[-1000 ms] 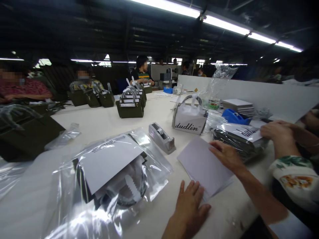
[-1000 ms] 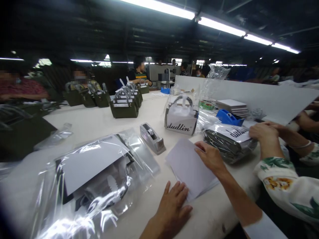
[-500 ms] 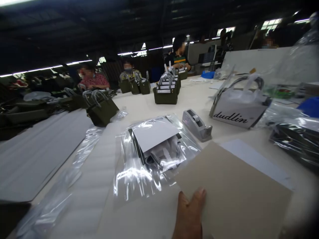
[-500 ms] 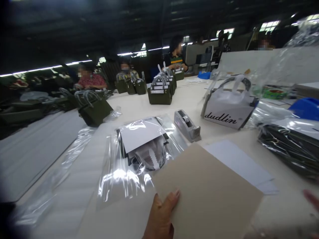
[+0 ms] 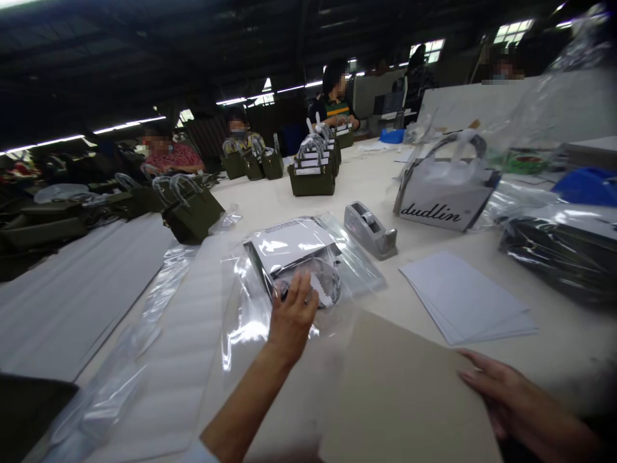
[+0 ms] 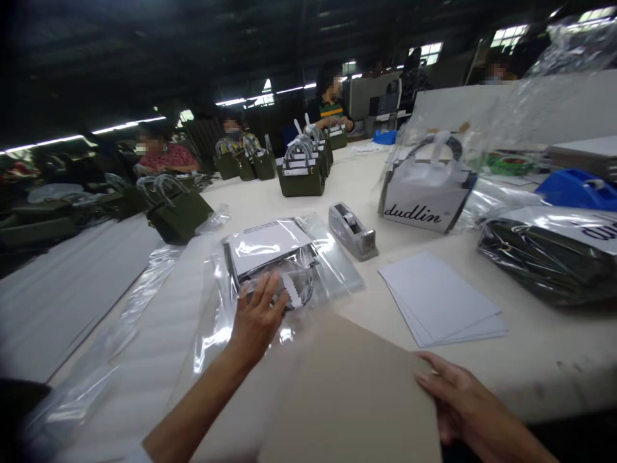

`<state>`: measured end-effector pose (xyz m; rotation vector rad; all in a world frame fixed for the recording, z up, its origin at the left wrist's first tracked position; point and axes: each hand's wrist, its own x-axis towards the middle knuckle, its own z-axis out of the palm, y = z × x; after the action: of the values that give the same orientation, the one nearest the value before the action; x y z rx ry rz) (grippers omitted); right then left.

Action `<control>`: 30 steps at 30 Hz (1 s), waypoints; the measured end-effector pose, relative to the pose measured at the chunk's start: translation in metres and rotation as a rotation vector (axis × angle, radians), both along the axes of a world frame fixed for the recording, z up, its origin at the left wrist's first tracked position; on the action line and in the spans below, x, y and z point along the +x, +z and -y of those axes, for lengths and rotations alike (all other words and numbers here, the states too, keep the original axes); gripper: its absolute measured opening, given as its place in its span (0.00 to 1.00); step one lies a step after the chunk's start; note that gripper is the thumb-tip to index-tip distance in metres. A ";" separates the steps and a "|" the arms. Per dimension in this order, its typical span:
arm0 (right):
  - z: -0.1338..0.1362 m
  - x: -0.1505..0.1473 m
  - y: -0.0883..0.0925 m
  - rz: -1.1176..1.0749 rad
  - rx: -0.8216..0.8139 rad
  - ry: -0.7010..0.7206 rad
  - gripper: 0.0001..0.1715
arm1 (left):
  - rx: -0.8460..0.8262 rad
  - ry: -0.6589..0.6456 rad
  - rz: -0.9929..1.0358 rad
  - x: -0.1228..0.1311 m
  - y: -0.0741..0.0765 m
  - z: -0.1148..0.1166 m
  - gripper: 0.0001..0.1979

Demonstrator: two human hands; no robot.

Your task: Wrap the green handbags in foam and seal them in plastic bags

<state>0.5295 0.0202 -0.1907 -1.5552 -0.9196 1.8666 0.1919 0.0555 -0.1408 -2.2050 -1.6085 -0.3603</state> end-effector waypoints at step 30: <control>-0.064 -0.128 0.047 -0.032 0.230 -0.251 0.18 | -0.289 -0.019 -0.052 -0.028 0.069 -0.051 0.07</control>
<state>0.4013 0.0844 -0.1434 -1.4248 -0.8479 1.5491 0.1643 0.1062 -0.0715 -2.4186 -1.7024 -0.0767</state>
